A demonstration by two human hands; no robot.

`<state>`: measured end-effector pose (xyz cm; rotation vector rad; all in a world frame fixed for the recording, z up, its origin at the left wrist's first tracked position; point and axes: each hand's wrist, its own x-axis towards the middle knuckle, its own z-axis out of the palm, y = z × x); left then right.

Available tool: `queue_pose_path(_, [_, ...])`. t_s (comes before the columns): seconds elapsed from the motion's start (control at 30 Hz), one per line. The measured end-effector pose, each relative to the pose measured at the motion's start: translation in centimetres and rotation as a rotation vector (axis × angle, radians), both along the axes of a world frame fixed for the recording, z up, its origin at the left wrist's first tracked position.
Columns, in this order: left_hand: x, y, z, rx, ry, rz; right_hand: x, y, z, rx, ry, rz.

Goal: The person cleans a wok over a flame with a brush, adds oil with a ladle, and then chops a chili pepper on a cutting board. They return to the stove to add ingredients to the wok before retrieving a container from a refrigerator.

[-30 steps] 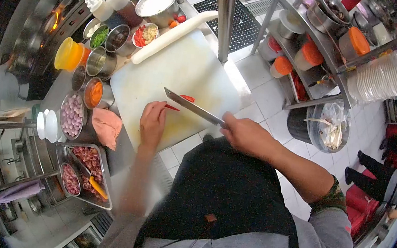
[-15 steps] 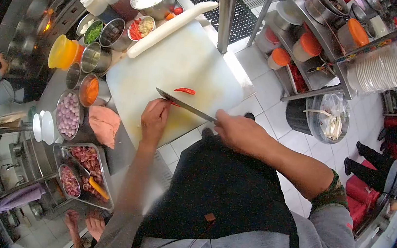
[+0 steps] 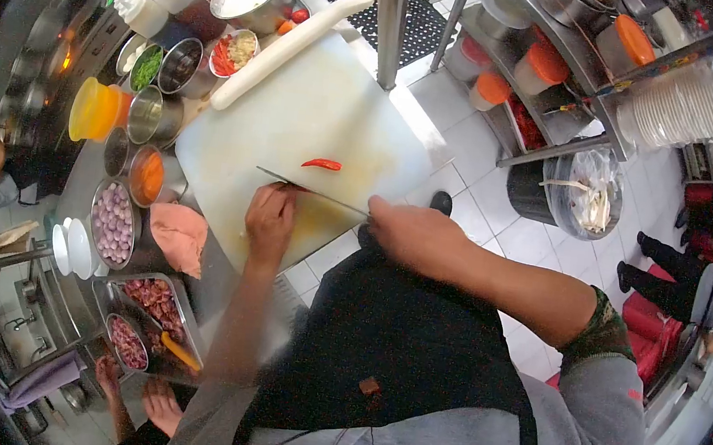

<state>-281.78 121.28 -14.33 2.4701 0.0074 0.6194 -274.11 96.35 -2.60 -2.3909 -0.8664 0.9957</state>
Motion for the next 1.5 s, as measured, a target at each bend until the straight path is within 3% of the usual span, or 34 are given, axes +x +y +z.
queue_pose_path(0.2, [-0.3, 0.1, -0.1, 0.020, 0.070, 0.008, -0.5, 2.4, -4.1, 0.096, -0.079, 0.000])
queue_pose_path(0.47, [0.2, -0.2, 0.9, -0.069, 0.024, -0.033, 0.4, -6.5, -1.9, 0.103, 0.072, -0.054])
queue_pose_path(0.67, [2.8, -2.1, 3.1, -0.095, 0.064, -0.052, 1.4, -6.6, 0.1, 0.064, -0.048, -0.147])
queue_pose_path(1.13, [4.6, -2.1, 1.8, -0.037, 0.047, -0.081, 1.3, -6.1, 0.4, -0.001, -0.054, -0.074])
queue_pose_path(1.43, [4.5, -2.1, 2.2, -0.031, 0.128, -0.100, 0.9, -2.2, -3.1, 0.018, -0.086, -0.120])
queue_pose_path(1.5, [4.8, -1.6, 2.3, -0.001, 0.127, -0.141, 0.1, -4.6, -2.8, -0.001, -0.038, -0.137])
